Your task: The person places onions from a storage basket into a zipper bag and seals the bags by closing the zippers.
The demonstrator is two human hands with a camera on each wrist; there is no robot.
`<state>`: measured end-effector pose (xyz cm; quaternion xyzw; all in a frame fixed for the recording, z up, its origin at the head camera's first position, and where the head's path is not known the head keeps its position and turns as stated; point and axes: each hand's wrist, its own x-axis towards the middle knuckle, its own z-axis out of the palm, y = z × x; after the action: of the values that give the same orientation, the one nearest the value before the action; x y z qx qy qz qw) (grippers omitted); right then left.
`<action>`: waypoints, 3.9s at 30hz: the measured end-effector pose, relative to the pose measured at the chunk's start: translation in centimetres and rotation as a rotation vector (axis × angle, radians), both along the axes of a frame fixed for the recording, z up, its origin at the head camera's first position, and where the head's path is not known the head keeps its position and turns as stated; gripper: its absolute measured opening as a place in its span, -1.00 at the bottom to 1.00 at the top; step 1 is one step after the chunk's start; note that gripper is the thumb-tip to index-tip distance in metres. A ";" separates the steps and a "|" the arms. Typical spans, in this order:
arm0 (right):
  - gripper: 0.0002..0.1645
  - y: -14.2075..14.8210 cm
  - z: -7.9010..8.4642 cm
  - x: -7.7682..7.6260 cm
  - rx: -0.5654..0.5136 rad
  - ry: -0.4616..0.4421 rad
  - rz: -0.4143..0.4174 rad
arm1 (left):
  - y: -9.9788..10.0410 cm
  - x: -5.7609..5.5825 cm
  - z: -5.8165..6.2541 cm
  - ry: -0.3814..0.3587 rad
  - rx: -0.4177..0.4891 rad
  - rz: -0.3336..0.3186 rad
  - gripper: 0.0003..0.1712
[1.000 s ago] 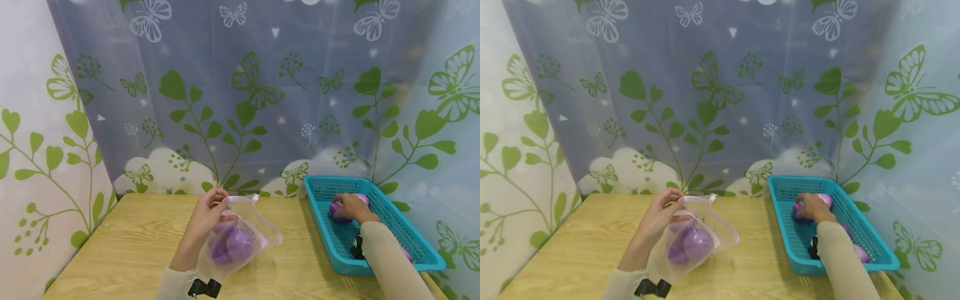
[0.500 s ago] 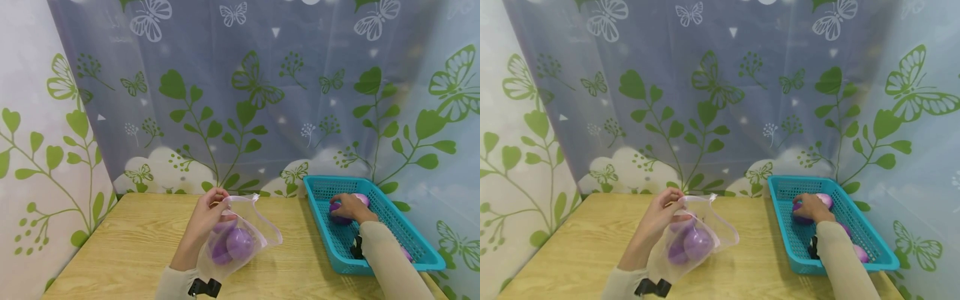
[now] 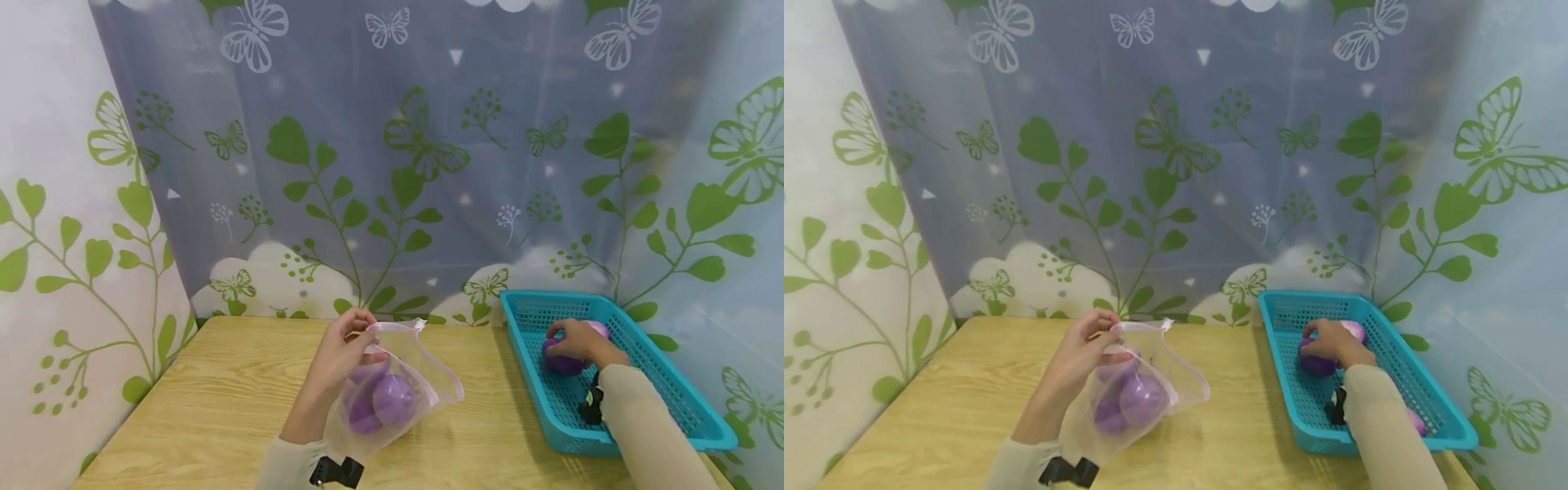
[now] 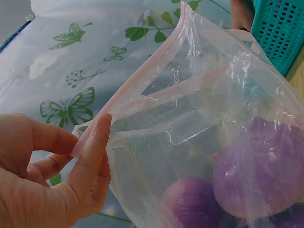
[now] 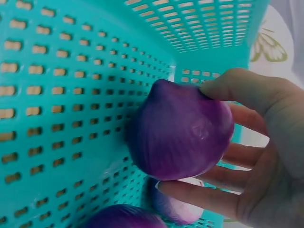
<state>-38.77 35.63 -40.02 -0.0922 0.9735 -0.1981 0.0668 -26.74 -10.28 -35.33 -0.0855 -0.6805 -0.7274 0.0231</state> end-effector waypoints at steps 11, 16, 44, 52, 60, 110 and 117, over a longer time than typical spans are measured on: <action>-0.46 -0.1 1.8 0.4 -0.033 -0.145 -0.007 | 0.1 0.0 -0.1 0.015 0.006 0.004 -0.89; -0.44 -0.5 2.9 0.8 -0.044 -0.173 0.010 | 0.1 -0.1 -0.2 0.013 0.007 0.006 -0.89; -0.49 -7.9 10.2 5.9 -0.093 0.301 0.168 | 0.4 0.1 -0.2 0.013 -0.003 0.009 -0.87; -0.52 -11.0 10.6 7.5 -0.133 0.374 0.221 | 0.4 0.1 -0.1 0.012 0.000 0.003 -0.86; -0.54 -13.4 9.8 8.4 -0.211 0.402 0.311 | 0.4 0.1 -0.1 0.007 -0.009 -0.007 -0.87; -0.50 -21.1 8.2 11.1 -0.403 0.299 0.614 | 0.4 0.0 -0.3 0.021 -0.032 -0.009 -0.90; -0.51 -21.7 7.7 11.3 -0.382 0.317 0.630 | 0.5 0.0 -0.2 0.029 -0.042 -0.023 -0.91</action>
<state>-27.50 13.93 -32.27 -0.4263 0.8415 -0.3287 -0.0452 -26.70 -9.80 -35.52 -0.1043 -0.6941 -0.7119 0.0231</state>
